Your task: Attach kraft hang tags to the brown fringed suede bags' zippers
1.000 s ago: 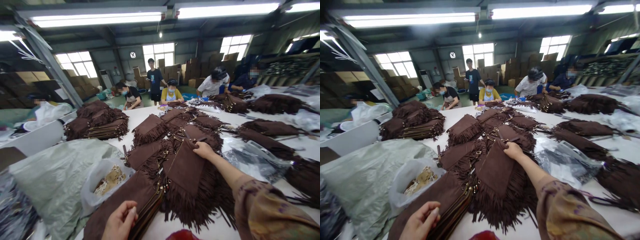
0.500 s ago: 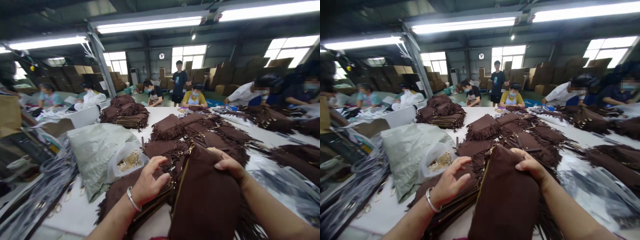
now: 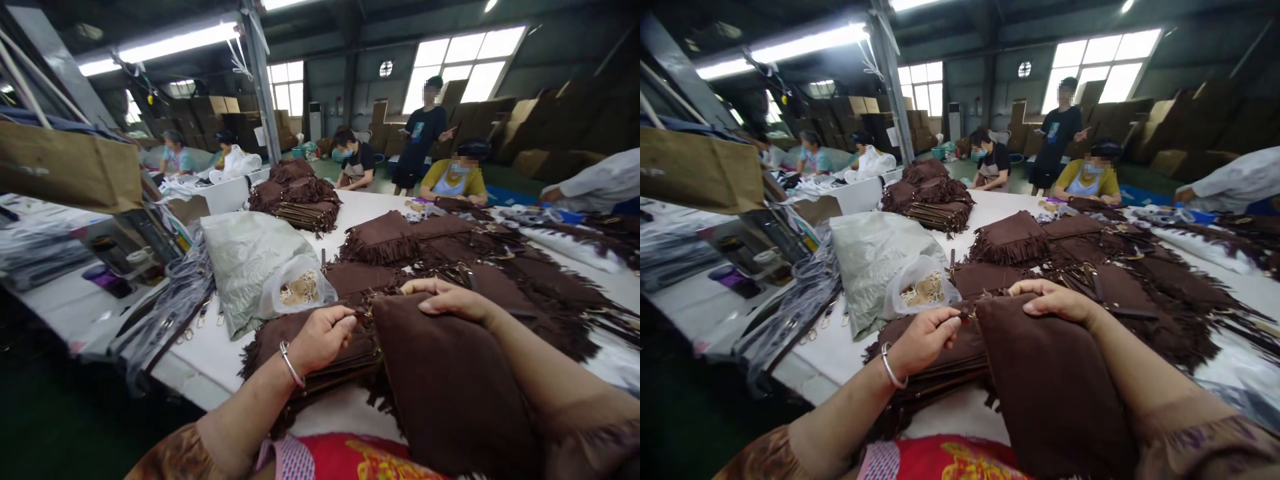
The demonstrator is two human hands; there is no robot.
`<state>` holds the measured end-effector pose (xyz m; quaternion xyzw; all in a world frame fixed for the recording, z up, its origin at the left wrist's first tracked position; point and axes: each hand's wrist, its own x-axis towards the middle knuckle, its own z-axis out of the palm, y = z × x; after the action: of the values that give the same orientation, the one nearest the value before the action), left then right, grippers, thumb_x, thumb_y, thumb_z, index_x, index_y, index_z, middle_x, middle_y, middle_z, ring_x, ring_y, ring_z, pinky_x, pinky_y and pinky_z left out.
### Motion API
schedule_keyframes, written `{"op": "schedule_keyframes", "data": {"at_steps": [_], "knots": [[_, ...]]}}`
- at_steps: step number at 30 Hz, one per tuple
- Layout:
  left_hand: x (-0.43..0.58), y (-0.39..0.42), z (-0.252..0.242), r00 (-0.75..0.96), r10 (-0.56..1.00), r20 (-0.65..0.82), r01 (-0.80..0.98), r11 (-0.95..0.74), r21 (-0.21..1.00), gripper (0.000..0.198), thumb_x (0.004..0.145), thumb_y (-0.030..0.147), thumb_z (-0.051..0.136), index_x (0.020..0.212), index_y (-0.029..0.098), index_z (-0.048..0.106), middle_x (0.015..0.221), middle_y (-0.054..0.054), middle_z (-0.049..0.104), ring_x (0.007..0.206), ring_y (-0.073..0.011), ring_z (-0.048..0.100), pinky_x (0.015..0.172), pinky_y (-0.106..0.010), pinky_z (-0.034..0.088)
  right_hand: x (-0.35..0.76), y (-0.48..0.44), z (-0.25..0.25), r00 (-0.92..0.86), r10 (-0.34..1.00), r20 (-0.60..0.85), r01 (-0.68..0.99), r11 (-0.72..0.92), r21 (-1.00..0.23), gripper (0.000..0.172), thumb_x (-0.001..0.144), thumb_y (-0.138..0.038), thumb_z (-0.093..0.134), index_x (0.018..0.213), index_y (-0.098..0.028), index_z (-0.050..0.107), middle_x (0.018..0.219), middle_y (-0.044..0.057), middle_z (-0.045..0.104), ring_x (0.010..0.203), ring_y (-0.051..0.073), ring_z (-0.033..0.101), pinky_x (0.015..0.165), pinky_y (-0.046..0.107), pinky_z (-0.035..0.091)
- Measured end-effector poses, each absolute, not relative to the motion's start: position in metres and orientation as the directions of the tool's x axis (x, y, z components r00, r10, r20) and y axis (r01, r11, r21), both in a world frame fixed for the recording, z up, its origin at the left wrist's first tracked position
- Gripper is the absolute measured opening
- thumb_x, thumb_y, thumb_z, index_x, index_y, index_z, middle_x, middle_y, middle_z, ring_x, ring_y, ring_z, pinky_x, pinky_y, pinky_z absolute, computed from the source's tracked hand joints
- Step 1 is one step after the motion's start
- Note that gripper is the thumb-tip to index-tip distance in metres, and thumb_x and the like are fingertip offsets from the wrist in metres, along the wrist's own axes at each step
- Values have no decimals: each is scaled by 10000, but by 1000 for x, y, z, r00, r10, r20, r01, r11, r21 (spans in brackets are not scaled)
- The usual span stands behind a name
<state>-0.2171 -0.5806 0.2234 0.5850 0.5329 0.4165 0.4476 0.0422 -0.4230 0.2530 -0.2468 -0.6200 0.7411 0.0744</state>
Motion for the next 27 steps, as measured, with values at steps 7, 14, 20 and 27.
{"op": "schedule_keyframes", "data": {"at_steps": [7, 14, 20, 27], "knots": [[-249, -602, 216, 239, 970, -39, 430, -70, 900, 233, 884, 309, 552, 970, 161, 710, 851, -51, 678, 774, -163, 624, 729, -272, 499, 12, -426, 241, -918, 151, -367, 351, -120, -928, 392, 745, -304, 724, 1084, -109, 698, 934, 48, 729, 766, 156, 667, 689, 231, 502], [-260, -584, 206, 294, 954, 57, 316, -153, 936, 346, 956, 380, 468, 1118, 153, 672, 1065, -95, 688, 975, -187, 617, 901, -312, 468, -22, -431, 246, -923, -18, -383, 381, 73, -922, 500, 772, -339, 684, 1213, -104, 656, 1090, 77, 727, 958, 235, 680, 821, 296, 525], [-262, -582, 198, 310, 945, -103, 365, -18, 931, 299, 948, 372, 474, 955, 129, 648, 801, -23, 657, 705, -118, 572, 670, -222, 453, -33, -420, 245, -913, -42, -407, 395, 169, -903, 467, 774, -334, 661, 1195, -132, 671, 1094, 52, 727, 971, 239, 677, 820, 286, 524], [-282, -583, 195, 71, 995, -68, 954, -47, 296, 184, 898, 317, 580, 1018, 198, 653, 983, -77, 642, 887, -221, 631, 779, -325, 482, -62, -401, 182, -840, 331, -431, 532, 663, -528, 396, 742, -284, 668, 1134, -245, 715, 1121, 60, 721, 1032, 281, 654, 906, 364, 494]]}}
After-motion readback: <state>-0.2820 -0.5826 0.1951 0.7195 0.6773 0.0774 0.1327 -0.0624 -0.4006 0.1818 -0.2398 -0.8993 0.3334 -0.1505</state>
